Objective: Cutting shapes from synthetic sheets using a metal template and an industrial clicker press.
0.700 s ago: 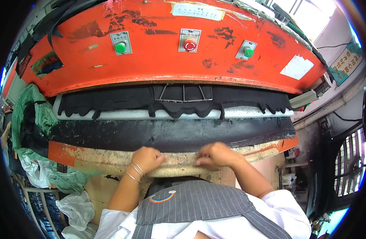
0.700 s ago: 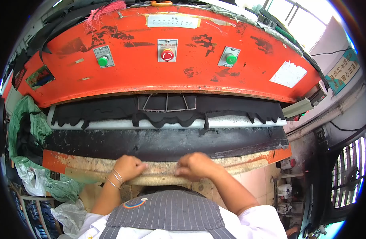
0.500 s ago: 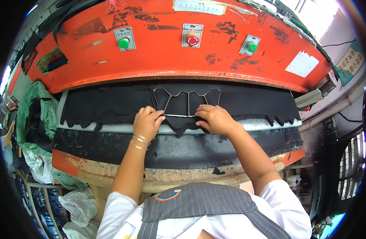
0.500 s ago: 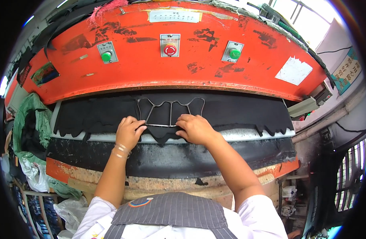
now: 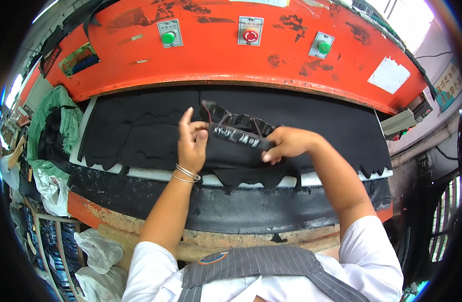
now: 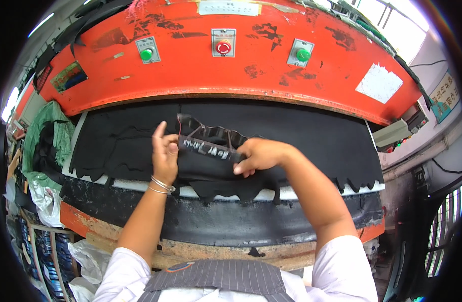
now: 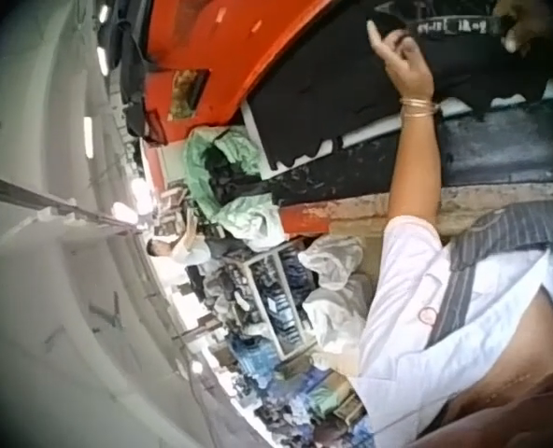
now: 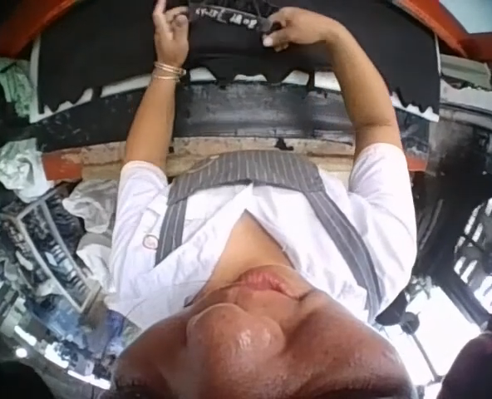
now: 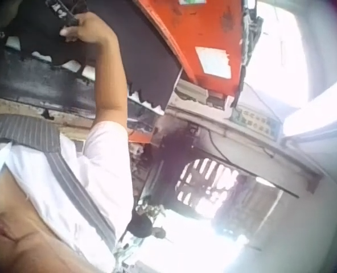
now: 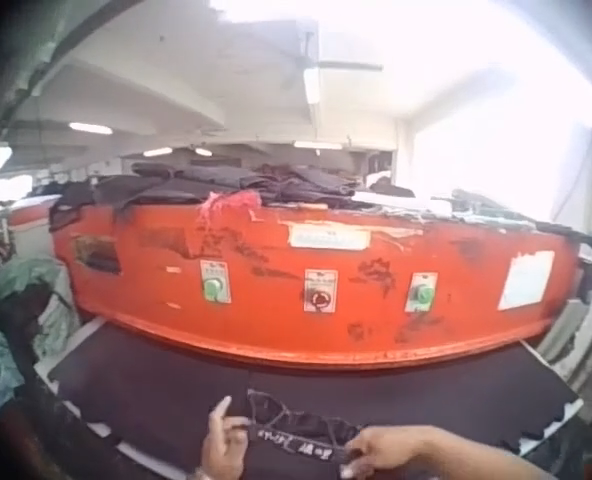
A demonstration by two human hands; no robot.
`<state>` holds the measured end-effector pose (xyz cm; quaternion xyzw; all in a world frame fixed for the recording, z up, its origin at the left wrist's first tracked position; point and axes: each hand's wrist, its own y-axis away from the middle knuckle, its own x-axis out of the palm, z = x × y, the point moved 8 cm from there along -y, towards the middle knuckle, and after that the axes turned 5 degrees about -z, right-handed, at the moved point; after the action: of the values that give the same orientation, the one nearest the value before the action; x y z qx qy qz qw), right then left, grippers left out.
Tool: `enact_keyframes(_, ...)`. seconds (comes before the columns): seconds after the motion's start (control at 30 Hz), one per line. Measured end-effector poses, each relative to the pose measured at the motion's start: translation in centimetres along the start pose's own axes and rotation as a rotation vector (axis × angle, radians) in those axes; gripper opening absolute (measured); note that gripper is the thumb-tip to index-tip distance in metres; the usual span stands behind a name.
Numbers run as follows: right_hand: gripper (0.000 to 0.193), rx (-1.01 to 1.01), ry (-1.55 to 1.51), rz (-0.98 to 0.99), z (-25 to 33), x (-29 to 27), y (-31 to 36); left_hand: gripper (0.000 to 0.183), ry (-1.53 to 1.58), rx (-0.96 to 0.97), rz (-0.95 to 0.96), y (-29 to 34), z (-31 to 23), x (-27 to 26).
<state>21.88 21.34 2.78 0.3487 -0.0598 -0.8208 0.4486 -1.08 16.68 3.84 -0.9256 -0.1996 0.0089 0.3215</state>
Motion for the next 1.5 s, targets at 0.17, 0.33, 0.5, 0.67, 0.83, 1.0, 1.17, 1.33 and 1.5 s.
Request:
enact_keyframes(0.17, 0.034, 0.037, 0.469, -0.211, 3.5, -5.7, 2.1, 0.028, -0.918, 0.224, 0.449, 4.0, 2.9, 4.4)
enact_keyframes(0.33, 0.051, 0.073, 0.748, -0.358, 0.0, -6.3, -2.7, 0.025, -0.873, 0.101, 0.49, 3.5, 4.0, 4.2)
enact_keyframes(0.5, 0.045, -0.05, 0.808, -0.463, -1.5, -4.7, -5.8, 0.021, -0.89, 0.038, 0.273, -2.0, 5.1, 1.5)
enact_keyframes(0.67, 0.038, -0.328, 0.878, -0.74, -0.1, -4.8, -4.1, 0.027, -0.984, -0.059, 0.244, -3.3, 9.2, 0.4)
enact_keyframes(0.83, 0.044, -0.115, 0.614, -1.211, -6.3, -7.4, 2.2, 0.029, -0.985, 0.018, 0.261, -3.0, 9.1, 1.1)
enact_keyframes(1.0, 0.033, -0.13, 0.383, -1.012, -9.3, -7.8, 0.5, 0.026, -0.946, -0.002, 0.267, -3.1, 8.9, 1.5)
enact_keyframes(1.17, 0.03, -0.151, 0.448, -1.056, -9.3, -7.0, 0.5, 0.023, -0.932, 0.049, 0.273, -3.0, 8.5, 1.1)
enact_keyframes(1.33, 0.039, -0.165, 0.457, -1.046, -8.0, -7.9, 0.9, 0.023, -0.929, 0.097, 0.267, -3.8, 8.3, 1.3)
enact_keyframes(1.5, 0.044, -0.443, 0.197, -1.748, -3.9, -10.8, 8.5, 0.025, -0.577, 0.023, 0.121, -7.1, 6.9, -1.8)
